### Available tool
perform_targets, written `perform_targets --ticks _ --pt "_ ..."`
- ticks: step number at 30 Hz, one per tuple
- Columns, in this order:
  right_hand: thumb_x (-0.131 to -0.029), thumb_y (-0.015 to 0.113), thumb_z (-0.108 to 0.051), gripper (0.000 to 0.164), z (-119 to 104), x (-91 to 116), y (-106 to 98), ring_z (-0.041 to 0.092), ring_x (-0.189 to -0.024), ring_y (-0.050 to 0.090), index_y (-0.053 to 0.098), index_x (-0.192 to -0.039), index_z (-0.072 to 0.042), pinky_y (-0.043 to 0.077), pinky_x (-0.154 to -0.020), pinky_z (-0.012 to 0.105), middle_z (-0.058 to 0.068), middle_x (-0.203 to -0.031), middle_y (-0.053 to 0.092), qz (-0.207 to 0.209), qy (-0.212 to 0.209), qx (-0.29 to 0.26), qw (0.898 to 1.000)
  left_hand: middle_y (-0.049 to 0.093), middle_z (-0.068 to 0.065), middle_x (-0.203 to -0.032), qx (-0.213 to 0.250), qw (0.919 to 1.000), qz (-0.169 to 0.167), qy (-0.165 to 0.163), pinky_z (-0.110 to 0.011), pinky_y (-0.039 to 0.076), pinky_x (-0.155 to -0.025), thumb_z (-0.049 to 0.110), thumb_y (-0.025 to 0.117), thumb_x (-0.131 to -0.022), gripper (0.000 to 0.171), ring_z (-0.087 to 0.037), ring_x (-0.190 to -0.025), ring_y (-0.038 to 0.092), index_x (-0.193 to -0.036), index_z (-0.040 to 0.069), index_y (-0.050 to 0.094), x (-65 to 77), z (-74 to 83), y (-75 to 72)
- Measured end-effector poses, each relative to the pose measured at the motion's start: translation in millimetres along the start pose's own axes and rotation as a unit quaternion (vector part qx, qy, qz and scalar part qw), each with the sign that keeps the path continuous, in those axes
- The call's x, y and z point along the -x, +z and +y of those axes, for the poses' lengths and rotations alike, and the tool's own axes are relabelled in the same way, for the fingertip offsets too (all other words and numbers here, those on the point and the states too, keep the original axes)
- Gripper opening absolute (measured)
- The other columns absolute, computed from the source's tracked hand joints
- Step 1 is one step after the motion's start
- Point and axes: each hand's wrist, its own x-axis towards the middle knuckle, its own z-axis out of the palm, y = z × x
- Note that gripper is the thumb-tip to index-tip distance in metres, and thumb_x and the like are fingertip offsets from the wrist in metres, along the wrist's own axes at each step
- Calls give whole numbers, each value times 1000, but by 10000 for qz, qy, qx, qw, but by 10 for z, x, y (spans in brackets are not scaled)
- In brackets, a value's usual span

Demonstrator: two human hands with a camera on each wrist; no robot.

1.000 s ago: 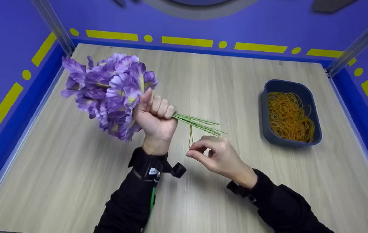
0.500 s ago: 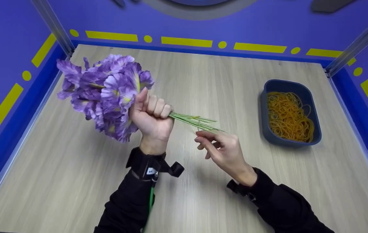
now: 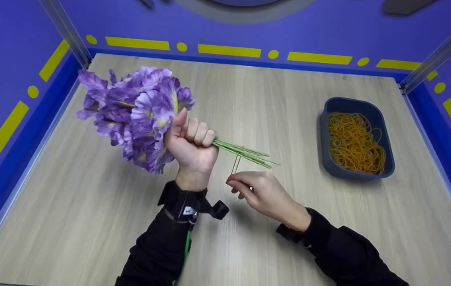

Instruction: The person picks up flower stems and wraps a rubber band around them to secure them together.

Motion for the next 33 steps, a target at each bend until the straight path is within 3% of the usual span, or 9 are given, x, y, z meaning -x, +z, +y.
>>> perform_targets --ticks 6,11,15,19,22,25,28,30,33 --pt "-102 60 -7 8 -191 25 -107 3 -60 61 68 -103 -8 48 -55 11 -4 -72 64 -209 -587 330 9975 13 7 -55 -816 9960 -352 83 -18 7 -45 7 67 -87 60 -5 -48 10 -63 18 13 2 -67 -58" --pt "-102 60 -5 9 -352 47 -317 6 -58 61 68 -105 -5 49 -54 10 -2 -73 65 132 -1013 329 9942 12 6 -55 -1811 9790 -902 255 -19 7 -45 11 72 -89 64 -5 -47 9 -63 16 13 10 -91 -85" --pt "-100 61 -3 10 -379 56 -521 8 -54 61 69 -105 1 49 -51 11 4 -75 68 701 -1280 314 9888 12 5 -54 -2330 9644 -1243 -131 -20 7 -44 15 73 -90 65 -6 -47 10 -62 15 15 46 -122 -80" --pt "-102 60 -12 17 -360 63 -710 6 -49 56 71 -104 0 46 -46 12 2 -70 66 1198 -1026 386 9867 14 6 -53 -2547 9539 -1448 -653 -20 8 -42 16 72 -92 63 -6 -46 10 -64 14 16 84 -160 -67" --pt "-104 59 -18 20 -317 56 -807 3 -48 52 73 -102 -4 44 -45 14 -3 -67 63 1460 -627 465 9862 15 7 -51 -2525 9492 -1545 -1067 -20 9 -40 15 71 -92 61 -6 -44 11 -64 15 16 119 -204 -50" --pt "-101 62 -9 11 -245 34 -855 1 -47 51 74 -101 -8 42 -45 15 -6 -65 61 1671 -321 500 9841 14 7 -50 -2304 9467 -1634 -1550 -20 8 -39 16 69 -92 60 -6 -43 10 -63 17 17 175 -273 -34" --pt "-96 65 4 16 -142 6 -847 2 -46 50 73 -101 -8 41 -44 16 -6 -64 60 1752 -132 351 9838 13 7 -50 -1860 9470 -1686 -2004 -20 7 -39 16 68 -93 60 -6 -43 9 -61 17 18 245 -353 -26" --pt "-94 65 7 18 -65 -16 -812 3 -46 49 73 -101 -7 41 -43 17 -6 -64 60 1731 -73 236 9846 12 7 -51 -1537 9480 -1724 -2189 -20 6 -40 15 66 -94 59 -6 -44 8 -61 18 18 289 -400 -15" --pt "-95 63 8 18 44 -48 -715 4 -45 49 73 -102 -6 41 -41 17 -5 -63 59 1575 -77 97 9874 12 7 -52 -1166 9512 -1822 -2200 -20 6 -40 13 62 -95 56 -6 -44 8 -62 18 18 337 -449 3"
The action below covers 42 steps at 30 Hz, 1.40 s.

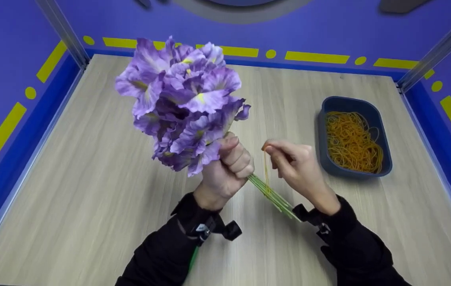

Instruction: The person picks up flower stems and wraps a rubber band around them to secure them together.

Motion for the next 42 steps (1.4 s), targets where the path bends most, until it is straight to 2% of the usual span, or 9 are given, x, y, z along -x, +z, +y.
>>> perform_targets --ticks 6,8,12,15,19,24,31,37,42 --pt "-93 62 10 15 48 59 305 5 -49 49 71 -95 -1 42 -44 16 1 -64 61 -559 -295 213 9978 14 8 -51 95 9973 -178 703 -20 8 -39 10 56 -97 53 -6 -44 9 -62 19 18 4 9 18" --pt "-94 63 7 12 2 94 404 4 -49 45 71 -93 -2 40 -45 16 1 -61 57 -756 -446 255 9958 14 8 -51 69 9954 -95 952 -20 9 -39 10 56 -97 53 -6 -44 9 -62 19 17 0 40 3" --pt "-98 65 -4 8 -98 190 540 4 -59 50 71 -103 -7 46 -54 16 -2 -75 65 -1170 -688 389 9900 13 7 -53 70 9907 213 1338 -19 8 -41 10 57 -96 54 -5 -46 9 -62 18 16 -7 114 -33" --pt "-100 64 -9 13 -159 254 579 2 -70 56 71 -110 -9 50 -65 17 -4 -92 70 -1496 -609 452 9858 12 7 -54 -176 9854 385 1651 -19 7 -42 10 59 -96 56 -5 -47 8 -61 17 15 -15 166 -51" --pt "-101 63 -11 9 -257 297 578 -2 -65 53 71 -106 -12 48 -60 15 -8 -85 67 -1691 -515 314 9838 11 6 -54 -539 9785 469 1934 -19 6 -42 10 61 -96 59 -6 -47 7 -61 17 14 -21 222 -69" --pt "-101 63 -10 7 -404 309 525 -3 -60 51 70 -103 -10 46 -54 13 -7 -81 67 -1593 -801 208 9838 11 6 -54 -786 9748 515 2024 -19 6 -42 11 62 -96 60 -6 -46 7 -61 15 14 -33 265 -105" --pt "-103 60 -11 11 -551 286 347 2 -69 64 70 -103 -8 54 -63 16 -4 -85 70 -1386 -1032 309 9845 11 5 -52 -1246 9745 417 1821 -19 7 -41 12 65 -97 60 -6 -45 7 -62 14 16 -32 257 -150" --pt "-101 61 -7 14 -546 192 55 7 -56 62 71 -104 1 51 -55 13 6 -79 71 -696 -1308 59 9889 14 5 -50 -1305 9872 -386 825 -19 9 -38 13 62 -100 57 -7 -42 9 -63 15 19 -27 263 -155" --pt "-102 61 -14 17 -486 118 -141 4 -50 54 74 -103 -3 46 -47 13 -2 -69 64 -115 -846 614 9944 14 6 -51 -776 9925 -905 279 -20 9 -36 13 59 -100 55 -6 -41 9 -62 17 20 -24 256 -112"
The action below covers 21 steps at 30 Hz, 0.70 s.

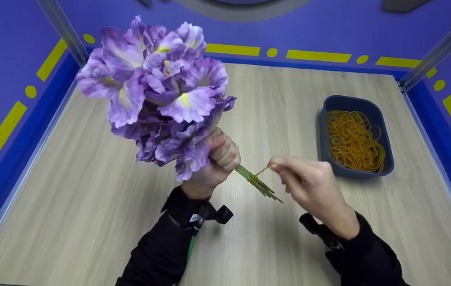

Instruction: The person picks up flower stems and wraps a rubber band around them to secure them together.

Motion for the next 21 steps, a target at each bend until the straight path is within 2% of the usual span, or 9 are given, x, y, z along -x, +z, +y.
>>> perform_targets --ticks 3,6,11,17,21 --pt "-102 62 -16 15 58 -28 -27 2 -50 53 74 -103 -8 46 -48 14 -5 -69 62 82 187 546 9983 15 7 -50 429 9989 -190 9 -20 9 -36 13 56 -100 54 -6 -41 9 -60 17 21 -14 -20 36" --pt "-102 63 -17 13 123 -40 -9 2 -50 52 75 -103 -12 45 -48 15 -6 -68 59 58 304 764 9966 15 8 -50 779 9963 -342 95 -20 9 -35 14 54 -102 54 -5 -41 9 -59 16 22 -30 -44 73" --pt "-98 67 -13 10 282 -39 80 3 -48 53 76 -103 -11 44 -47 15 -5 -67 62 6 452 636 9970 17 8 -52 1094 9926 -339 393 -20 9 -36 14 53 -103 53 -5 -42 10 -61 16 21 -37 -78 113" --pt "-90 73 1 17 406 5 339 4 -49 55 76 -106 -5 47 -49 14 3 -80 73 -365 233 454 9980 17 8 -53 1568 9842 -133 818 -19 9 -38 13 50 -104 51 -5 -44 10 -63 17 21 -30 -107 118" --pt "-91 67 6 19 365 61 544 1 -49 44 75 -105 -4 41 -46 14 -2 -66 63 -553 242 318 9977 17 8 -55 1732 9796 -42 1014 -19 9 -39 16 50 -105 50 -5 -46 10 -63 18 23 -27 -90 106"
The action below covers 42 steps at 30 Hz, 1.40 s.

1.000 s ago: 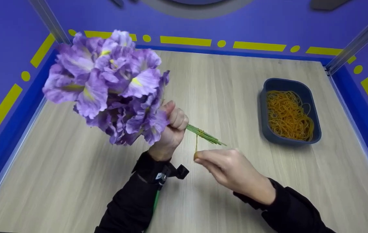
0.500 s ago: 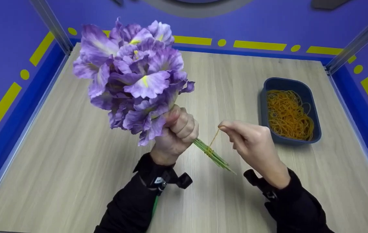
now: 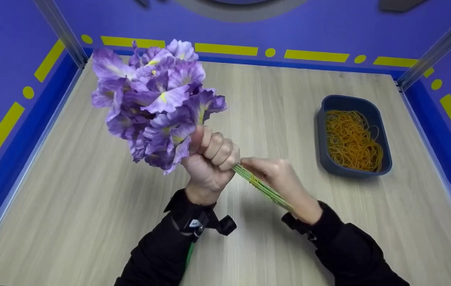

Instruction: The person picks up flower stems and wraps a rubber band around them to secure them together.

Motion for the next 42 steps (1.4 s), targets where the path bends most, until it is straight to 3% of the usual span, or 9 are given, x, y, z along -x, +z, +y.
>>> perform_targets --ticks 4,7,11,15,19,23,33,38,42 --pt "-96 66 -2 10 -111 40 146 -1 -50 30 74 -98 -9 28 -40 15 -8 -57 41 -25 65 67 10000 16 7 -56 -20 9993 287 219 -19 9 -40 19 51 -106 51 -5 -47 10 -64 18 22 3 37 -16" --pt "-100 66 -18 7 -182 61 196 -1 -51 29 71 -101 -13 30 -42 16 -8 -63 48 19 -76 173 9998 15 7 -56 -100 9980 500 376 -19 9 -41 20 51 -106 52 -5 -48 10 -64 19 20 2 69 -34" --pt "-104 59 -23 17 -259 101 204 1 -61 53 72 -109 -14 47 -53 16 -6 -88 70 22 -305 265 9992 15 7 -55 -333 9970 460 533 -19 9 -41 20 52 -106 53 -6 -48 10 -64 19 20 -17 112 -27" --pt "-102 62 -15 13 -351 131 210 6 -86 70 73 -108 -10 56 -73 20 -4 -100 75 -55 -258 -176 9995 15 7 -55 -593 9955 335 660 -19 9 -41 19 52 -106 53 -5 -47 10 -64 19 19 -40 152 -1" --pt "-100 63 -7 11 -432 141 229 0 -71 61 72 -106 -10 54 -65 16 -6 -93 72 -206 -245 -792 9963 14 7 -55 -868 9931 316 722 -19 8 -41 20 53 -106 54 -5 -47 9 -63 18 18 -44 197 -23" --pt "-101 62 -6 11 -501 137 215 -2 -64 50 70 -104 -11 51 -61 14 -9 -89 67 -224 -367 -981 9942 13 7 -54 -1227 9890 229 799 -19 8 -40 20 53 -105 56 -5 -46 9 -62 18 18 -46 232 -29" --pt "-104 58 -10 14 -606 142 114 0 -69 58 71 -103 -7 55 -64 18 -4 -89 71 -56 -373 -1057 9937 14 5 -53 -2039 9766 124 677 -18 9 -39 21 55 -105 57 -5 -45 8 -62 15 18 -23 254 -69" --pt "-103 58 -9 14 -611 135 71 2 -72 63 72 -104 -5 56 -66 19 -1 -89 72 59 -470 -1190 9918 14 5 -52 -2087 9756 159 657 -18 9 -38 21 56 -105 58 -5 -45 8 -61 15 19 -26 287 -82" --pt "-103 58 -7 15 -555 106 -46 6 -66 66 72 -104 1 55 -62 17 7 -90 74 306 -567 -1335 9890 15 5 -52 -2203 9738 -62 558 -17 10 -39 20 55 -105 55 -5 -45 9 -63 13 20 -34 288 -110"
